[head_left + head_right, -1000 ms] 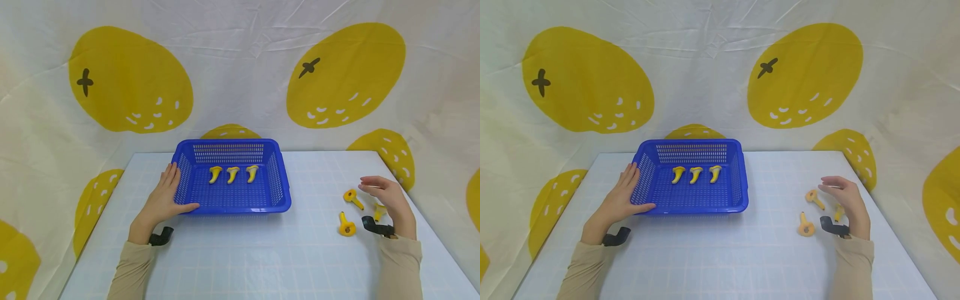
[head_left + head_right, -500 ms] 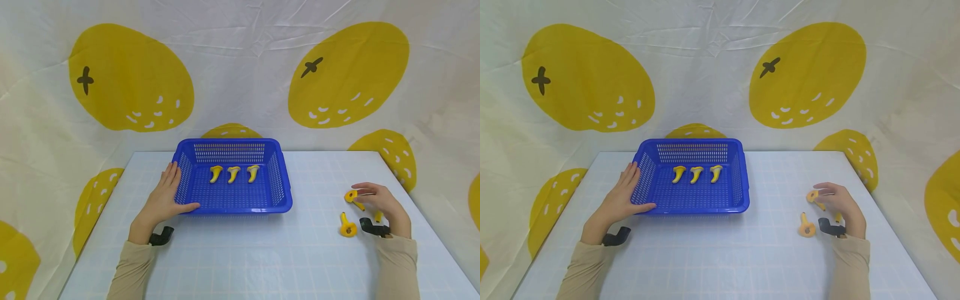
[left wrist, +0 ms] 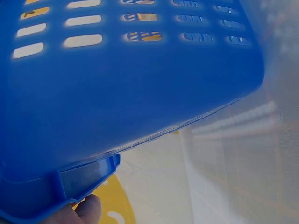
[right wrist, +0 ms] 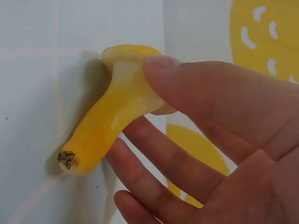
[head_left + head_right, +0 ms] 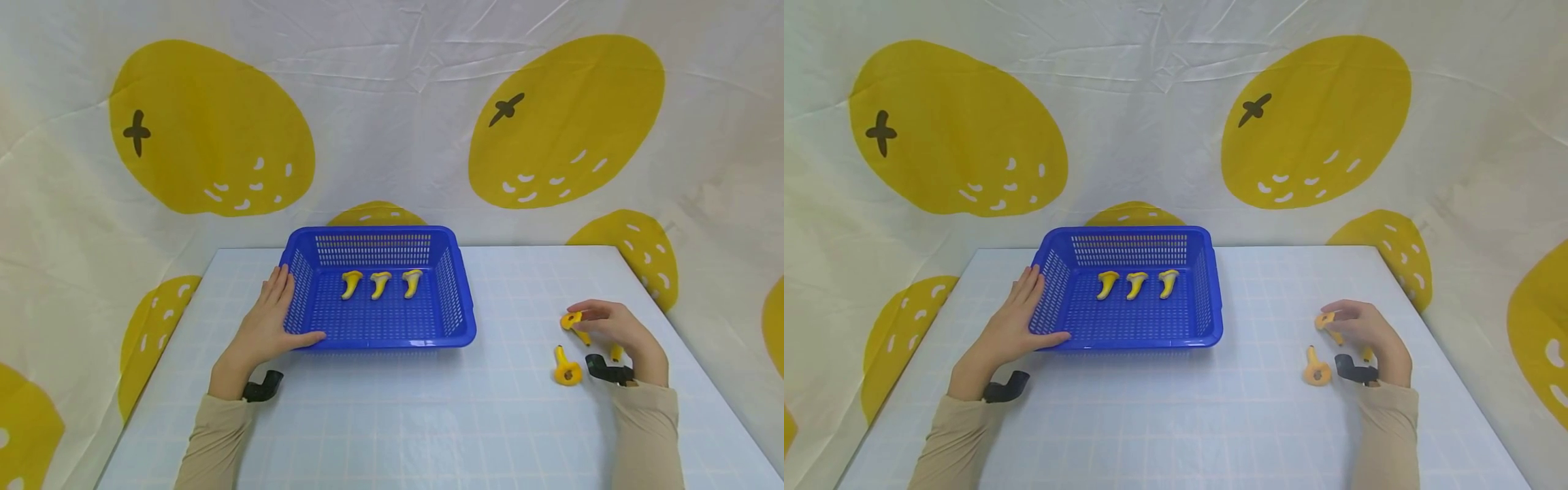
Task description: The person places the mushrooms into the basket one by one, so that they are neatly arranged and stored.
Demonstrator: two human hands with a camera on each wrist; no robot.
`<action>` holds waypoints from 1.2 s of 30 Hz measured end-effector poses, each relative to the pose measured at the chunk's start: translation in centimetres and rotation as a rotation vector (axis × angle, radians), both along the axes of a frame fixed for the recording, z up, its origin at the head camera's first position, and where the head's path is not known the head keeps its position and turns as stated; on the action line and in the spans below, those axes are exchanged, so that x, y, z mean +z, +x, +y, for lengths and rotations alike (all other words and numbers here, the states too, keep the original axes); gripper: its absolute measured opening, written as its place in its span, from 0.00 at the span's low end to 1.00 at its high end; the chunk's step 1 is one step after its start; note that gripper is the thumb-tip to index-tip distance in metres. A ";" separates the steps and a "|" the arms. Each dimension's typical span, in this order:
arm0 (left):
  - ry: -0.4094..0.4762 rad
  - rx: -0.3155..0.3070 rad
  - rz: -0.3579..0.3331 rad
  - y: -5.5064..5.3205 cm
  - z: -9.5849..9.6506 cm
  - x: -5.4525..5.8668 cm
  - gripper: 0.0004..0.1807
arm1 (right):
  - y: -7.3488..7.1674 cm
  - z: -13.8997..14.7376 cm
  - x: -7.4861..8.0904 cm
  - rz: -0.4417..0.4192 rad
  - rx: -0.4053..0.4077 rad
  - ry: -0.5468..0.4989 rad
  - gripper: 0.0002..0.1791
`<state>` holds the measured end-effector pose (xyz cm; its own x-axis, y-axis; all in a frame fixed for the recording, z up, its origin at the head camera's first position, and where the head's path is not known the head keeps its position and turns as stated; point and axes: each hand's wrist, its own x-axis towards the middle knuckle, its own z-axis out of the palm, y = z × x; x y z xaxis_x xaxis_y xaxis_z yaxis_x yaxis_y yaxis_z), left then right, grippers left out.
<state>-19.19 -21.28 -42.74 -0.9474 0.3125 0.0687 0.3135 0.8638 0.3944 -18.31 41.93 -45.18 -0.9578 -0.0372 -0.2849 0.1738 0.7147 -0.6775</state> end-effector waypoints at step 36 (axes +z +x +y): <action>0.006 -0.004 -0.007 0.0 0.1 0.1 0.73 | -0.3 -0.9 0.1 0.027 0.020 0.147 0.15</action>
